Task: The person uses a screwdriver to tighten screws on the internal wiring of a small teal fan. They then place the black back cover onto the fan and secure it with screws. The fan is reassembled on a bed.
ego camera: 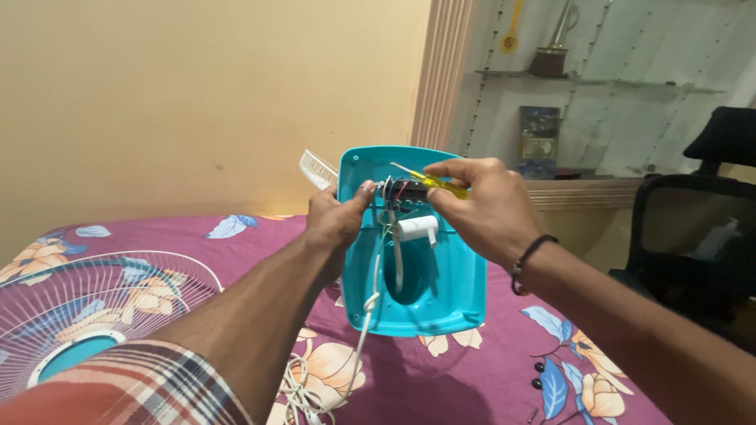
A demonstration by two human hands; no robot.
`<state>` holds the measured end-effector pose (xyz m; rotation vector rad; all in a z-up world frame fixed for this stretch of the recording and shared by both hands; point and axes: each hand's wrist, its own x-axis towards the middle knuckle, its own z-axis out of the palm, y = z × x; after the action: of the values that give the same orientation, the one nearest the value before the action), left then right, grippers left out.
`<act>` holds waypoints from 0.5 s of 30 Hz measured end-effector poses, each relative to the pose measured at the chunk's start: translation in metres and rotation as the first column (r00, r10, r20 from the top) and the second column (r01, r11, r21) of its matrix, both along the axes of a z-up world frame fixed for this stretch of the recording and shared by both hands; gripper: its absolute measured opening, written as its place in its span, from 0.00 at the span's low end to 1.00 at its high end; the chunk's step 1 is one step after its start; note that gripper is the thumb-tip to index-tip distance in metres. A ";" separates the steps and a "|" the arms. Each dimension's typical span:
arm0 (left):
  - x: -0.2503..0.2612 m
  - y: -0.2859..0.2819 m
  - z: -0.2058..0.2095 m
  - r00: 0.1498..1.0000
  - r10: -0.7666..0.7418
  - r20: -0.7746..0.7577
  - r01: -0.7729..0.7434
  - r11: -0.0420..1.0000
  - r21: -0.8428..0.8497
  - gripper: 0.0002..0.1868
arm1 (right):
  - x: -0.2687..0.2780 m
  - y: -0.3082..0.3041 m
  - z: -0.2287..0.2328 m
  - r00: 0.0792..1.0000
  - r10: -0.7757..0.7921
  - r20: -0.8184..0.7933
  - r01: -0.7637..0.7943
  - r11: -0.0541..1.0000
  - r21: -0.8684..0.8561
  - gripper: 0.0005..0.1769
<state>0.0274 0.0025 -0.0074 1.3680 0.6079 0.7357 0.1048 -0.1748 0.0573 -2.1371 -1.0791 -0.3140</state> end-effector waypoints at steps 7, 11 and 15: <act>-0.003 -0.004 0.005 0.999 -0.031 -0.032 0.029 0.997 -0.068 0.18 | -0.002 -0.006 -0.003 0.937 0.205 0.282 -0.222 0.975 0.029 0.15; -0.005 -0.004 0.006 0.999 -0.034 -0.015 0.033 0.997 -0.071 0.18 | -0.008 -0.002 -0.007 0.870 0.251 0.424 -0.280 0.960 0.005 0.14; -0.005 -0.004 0.007 0.997 -0.027 -0.076 0.020 0.995 -0.093 0.19 | -0.008 0.000 -0.009 0.868 0.234 0.437 -0.259 0.966 -0.003 0.14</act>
<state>0.0221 -0.0012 -0.0007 1.3205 0.6776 0.6302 0.0972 -0.1750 0.0483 -1.8924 -1.5609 -0.7147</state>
